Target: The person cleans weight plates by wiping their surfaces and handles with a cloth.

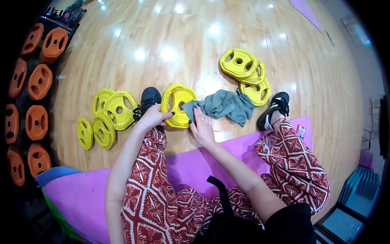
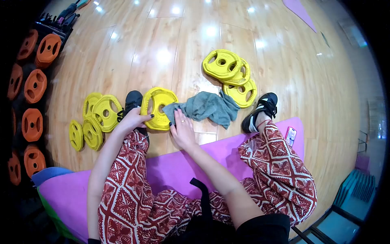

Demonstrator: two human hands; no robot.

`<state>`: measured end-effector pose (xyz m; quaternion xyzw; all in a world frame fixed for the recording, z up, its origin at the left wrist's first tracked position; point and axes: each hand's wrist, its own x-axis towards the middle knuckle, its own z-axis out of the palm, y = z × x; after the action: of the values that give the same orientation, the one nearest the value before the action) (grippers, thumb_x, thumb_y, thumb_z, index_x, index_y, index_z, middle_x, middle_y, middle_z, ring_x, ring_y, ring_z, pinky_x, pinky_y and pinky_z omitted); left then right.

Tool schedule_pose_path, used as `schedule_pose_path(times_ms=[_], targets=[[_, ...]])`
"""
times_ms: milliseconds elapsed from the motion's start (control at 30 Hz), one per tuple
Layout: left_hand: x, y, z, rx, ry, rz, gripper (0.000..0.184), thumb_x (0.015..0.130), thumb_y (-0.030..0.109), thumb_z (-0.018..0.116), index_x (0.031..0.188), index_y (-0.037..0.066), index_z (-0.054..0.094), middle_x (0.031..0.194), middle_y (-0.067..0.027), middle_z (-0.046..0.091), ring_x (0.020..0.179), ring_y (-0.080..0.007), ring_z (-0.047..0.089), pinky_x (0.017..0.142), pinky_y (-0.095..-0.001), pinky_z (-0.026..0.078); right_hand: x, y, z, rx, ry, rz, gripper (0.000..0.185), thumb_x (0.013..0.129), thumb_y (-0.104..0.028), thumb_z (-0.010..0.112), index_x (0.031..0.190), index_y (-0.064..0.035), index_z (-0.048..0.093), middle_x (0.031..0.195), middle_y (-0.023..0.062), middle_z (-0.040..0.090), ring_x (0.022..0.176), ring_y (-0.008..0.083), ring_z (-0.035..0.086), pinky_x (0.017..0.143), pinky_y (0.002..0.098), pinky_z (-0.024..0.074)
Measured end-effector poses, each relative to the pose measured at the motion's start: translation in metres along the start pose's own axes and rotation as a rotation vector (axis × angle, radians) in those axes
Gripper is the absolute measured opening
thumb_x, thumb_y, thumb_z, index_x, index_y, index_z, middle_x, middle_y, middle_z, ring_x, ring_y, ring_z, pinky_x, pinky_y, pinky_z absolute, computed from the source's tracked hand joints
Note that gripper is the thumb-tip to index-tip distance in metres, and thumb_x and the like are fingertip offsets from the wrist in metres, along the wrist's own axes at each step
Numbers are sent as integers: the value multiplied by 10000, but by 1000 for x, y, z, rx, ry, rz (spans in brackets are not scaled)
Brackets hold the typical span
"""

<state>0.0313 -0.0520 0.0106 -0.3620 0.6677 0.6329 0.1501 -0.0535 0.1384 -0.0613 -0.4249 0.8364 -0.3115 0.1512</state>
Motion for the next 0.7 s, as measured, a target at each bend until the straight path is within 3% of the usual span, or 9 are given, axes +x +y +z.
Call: schedule_pose_path(times_ms=[67,100,200,333,400,533,633,700], targets=[[-2,4,2,4,34,-19,228,782,176,562,965,40,545,831,-23,579,690,-88,544,569,-208,463,-6,0,1,42,84,-4,508,762,-126,478,1226,19,332,1233,191,396,1118,332,397,938,420,293],[-2,2,2,10,28,-15,228,782,176,562,965,40,545,831,-23,579,690,-88,544,569,-208,463,-10,0,-1,41,91,2,508,762,-126,478,1226,19,332,1233,191,396,1118,332,397,938,420,293],[2,0,2,-86,52,-72,223,791,168,552,979,47,551,871,-32,593,727,-91,564,574,-213,469,-28,6,-3,16,162,-33,435,685,-73,528,1100,4,421,1020,170,494,921,336,476,809,430,364],[1,5,3,-161,41,-104,270,812,163,530,1050,37,518,936,-42,592,802,-114,584,622,-228,483,-42,-1,-5,218,62,-38,358,691,-49,530,1039,-11,455,999,170,488,919,328,478,796,389,383],[4,3,1,-181,31,-112,273,816,159,526,1062,41,513,960,-47,588,814,-120,587,640,-236,489,-32,-10,-9,521,189,73,281,706,-29,527,983,-15,479,980,166,479,900,324,478,776,365,396],[5,-2,0,-258,4,-90,259,825,161,512,1059,48,518,952,-44,589,795,-114,585,621,-224,485,9,-52,-31,605,323,107,250,723,-24,522,970,-9,488,955,160,475,915,321,471,803,367,392],[2,1,0,-174,14,-92,191,833,172,495,984,73,556,864,-16,593,713,-88,565,564,-198,460,22,-61,-19,580,291,-86,235,742,-49,528,971,-6,502,1001,157,486,960,325,462,833,359,386],[3,-1,0,-162,41,-96,173,823,171,506,956,76,562,829,-9,590,692,-82,557,553,-200,454,17,-54,-1,403,175,-230,252,739,-50,525,987,-5,516,1071,153,491,1002,335,450,864,355,378]])
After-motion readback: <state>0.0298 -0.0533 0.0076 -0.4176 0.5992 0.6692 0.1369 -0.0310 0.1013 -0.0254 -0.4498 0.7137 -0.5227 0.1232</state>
